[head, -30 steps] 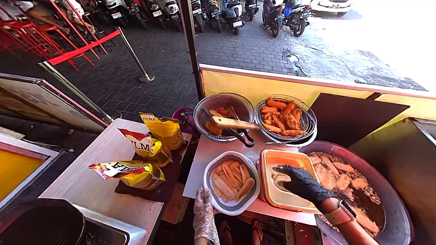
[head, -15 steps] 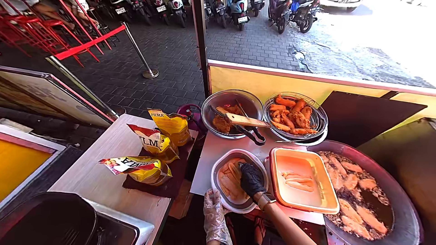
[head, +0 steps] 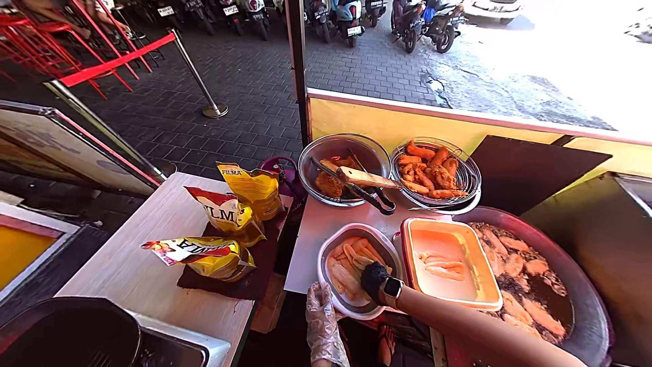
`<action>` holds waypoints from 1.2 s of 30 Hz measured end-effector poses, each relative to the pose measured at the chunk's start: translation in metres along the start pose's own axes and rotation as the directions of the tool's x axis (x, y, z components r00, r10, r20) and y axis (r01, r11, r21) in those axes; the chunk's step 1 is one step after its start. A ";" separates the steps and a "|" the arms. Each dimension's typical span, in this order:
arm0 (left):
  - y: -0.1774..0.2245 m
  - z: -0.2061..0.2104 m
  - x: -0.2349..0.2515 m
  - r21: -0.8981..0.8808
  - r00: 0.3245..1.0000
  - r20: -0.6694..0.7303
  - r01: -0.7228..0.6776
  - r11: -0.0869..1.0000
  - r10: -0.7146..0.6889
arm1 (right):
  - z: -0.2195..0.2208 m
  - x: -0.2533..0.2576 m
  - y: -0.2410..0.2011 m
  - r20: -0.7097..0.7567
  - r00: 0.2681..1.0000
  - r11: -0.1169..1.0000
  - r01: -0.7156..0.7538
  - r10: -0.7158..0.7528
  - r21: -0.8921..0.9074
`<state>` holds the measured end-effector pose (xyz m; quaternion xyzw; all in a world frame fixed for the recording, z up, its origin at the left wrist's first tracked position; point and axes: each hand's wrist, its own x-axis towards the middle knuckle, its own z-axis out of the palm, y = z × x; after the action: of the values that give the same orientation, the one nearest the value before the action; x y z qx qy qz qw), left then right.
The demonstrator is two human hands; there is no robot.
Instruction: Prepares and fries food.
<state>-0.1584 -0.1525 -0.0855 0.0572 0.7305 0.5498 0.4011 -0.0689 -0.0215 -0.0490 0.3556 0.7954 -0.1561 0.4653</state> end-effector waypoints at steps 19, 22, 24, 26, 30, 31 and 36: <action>-0.004 -0.004 0.001 -0.020 1.000 0.005 0.025 0.999 -0.025 | -0.005 -0.017 0.023 -0.367 0.918 0.853 0.068 0.150 0.518; -0.005 -0.004 0.001 -0.002 1.000 0.014 0.026 1.000 -0.026 | 0.000 0.003 0.023 -0.441 0.827 0.828 -0.052 0.349 0.558; -0.003 -0.005 0.001 -0.016 0.999 0.025 0.031 0.999 -0.030 | 0.011 0.019 0.019 -0.417 0.825 0.840 -0.120 0.381 0.530; -0.001 -0.005 0.000 -0.030 0.999 0.025 0.039 0.999 -0.038 | 0.018 0.025 0.015 -0.397 0.832 0.825 -0.121 0.388 0.552; 0.000 -0.004 -0.001 -0.018 0.999 0.016 0.040 0.999 -0.040 | 0.020 0.023 0.002 -0.349 0.836 0.628 0.007 0.424 0.779; 0.001 -0.003 0.000 -0.009 0.999 0.016 0.035 0.999 -0.035 | 0.020 0.027 -0.002 -0.372 0.831 0.576 0.078 0.414 0.814; -0.002 -0.003 0.001 0.033 1.000 0.012 0.005 0.999 -0.006 | 0.036 0.040 -0.038 -0.491 0.820 0.573 0.260 0.293 0.777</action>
<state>-0.1601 -0.1552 -0.0874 0.0652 0.7370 0.5363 0.4062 -0.0857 -0.0522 -0.1046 0.5663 0.7279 -0.3864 -0.0126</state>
